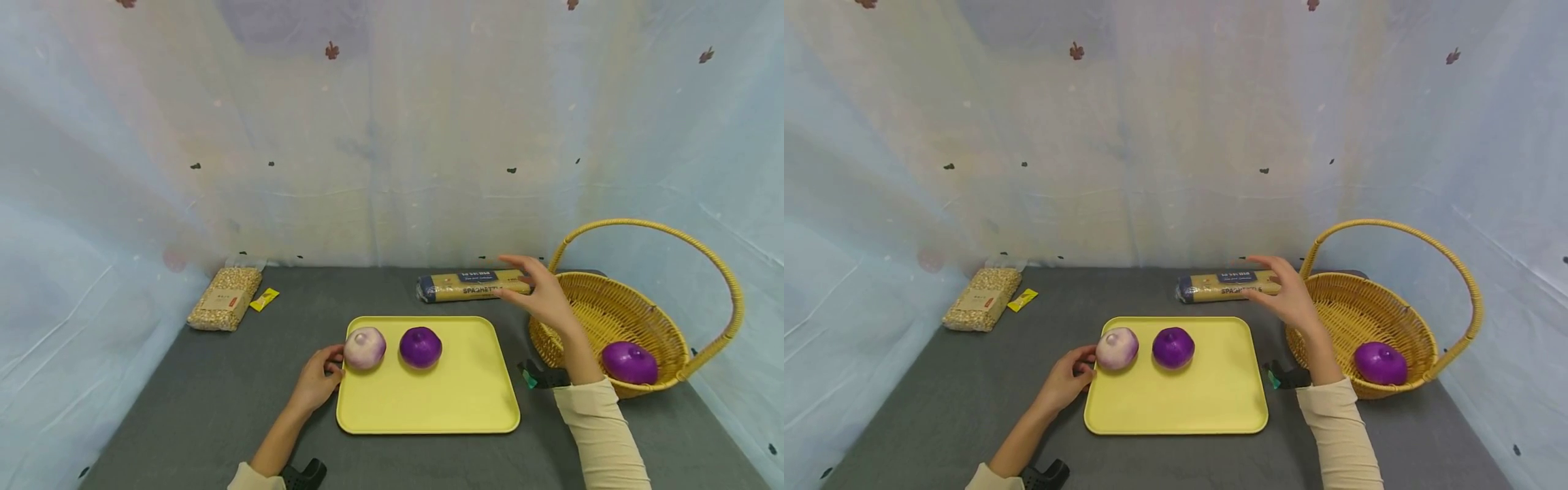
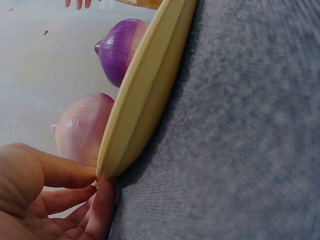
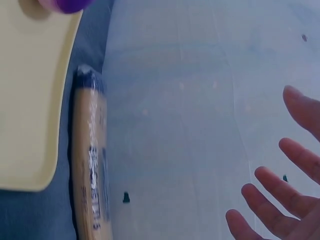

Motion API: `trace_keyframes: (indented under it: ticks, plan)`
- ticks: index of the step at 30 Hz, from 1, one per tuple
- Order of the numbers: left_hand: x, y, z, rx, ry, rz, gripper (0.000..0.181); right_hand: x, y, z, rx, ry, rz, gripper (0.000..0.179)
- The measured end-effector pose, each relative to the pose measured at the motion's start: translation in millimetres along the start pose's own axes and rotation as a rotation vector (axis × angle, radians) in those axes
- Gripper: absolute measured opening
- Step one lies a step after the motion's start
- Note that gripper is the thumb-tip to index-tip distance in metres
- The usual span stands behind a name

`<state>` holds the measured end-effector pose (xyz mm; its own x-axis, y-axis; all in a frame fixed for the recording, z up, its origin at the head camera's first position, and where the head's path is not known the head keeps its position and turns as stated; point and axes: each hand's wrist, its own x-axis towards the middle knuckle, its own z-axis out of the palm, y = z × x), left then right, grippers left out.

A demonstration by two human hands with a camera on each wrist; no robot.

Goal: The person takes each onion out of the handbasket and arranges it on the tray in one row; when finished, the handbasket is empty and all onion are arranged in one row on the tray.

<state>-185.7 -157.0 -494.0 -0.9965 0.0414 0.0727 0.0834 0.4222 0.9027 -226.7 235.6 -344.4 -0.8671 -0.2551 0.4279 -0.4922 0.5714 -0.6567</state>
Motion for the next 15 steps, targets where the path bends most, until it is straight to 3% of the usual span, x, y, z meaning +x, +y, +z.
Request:
trace_keyframes:
  ticks: [5,15]
  plan:
    - [0.6,-1.1,-0.2,-0.004,0.004,0.002,0.042,-4.2,-11,-12,-0.036,0.028,0.018,0.055]
    - [0.8,-0.7,-0.1,-0.003,0.005,0.005,0.043,-3.1,29,-23,-0.043,0.051,0.080,0.059]
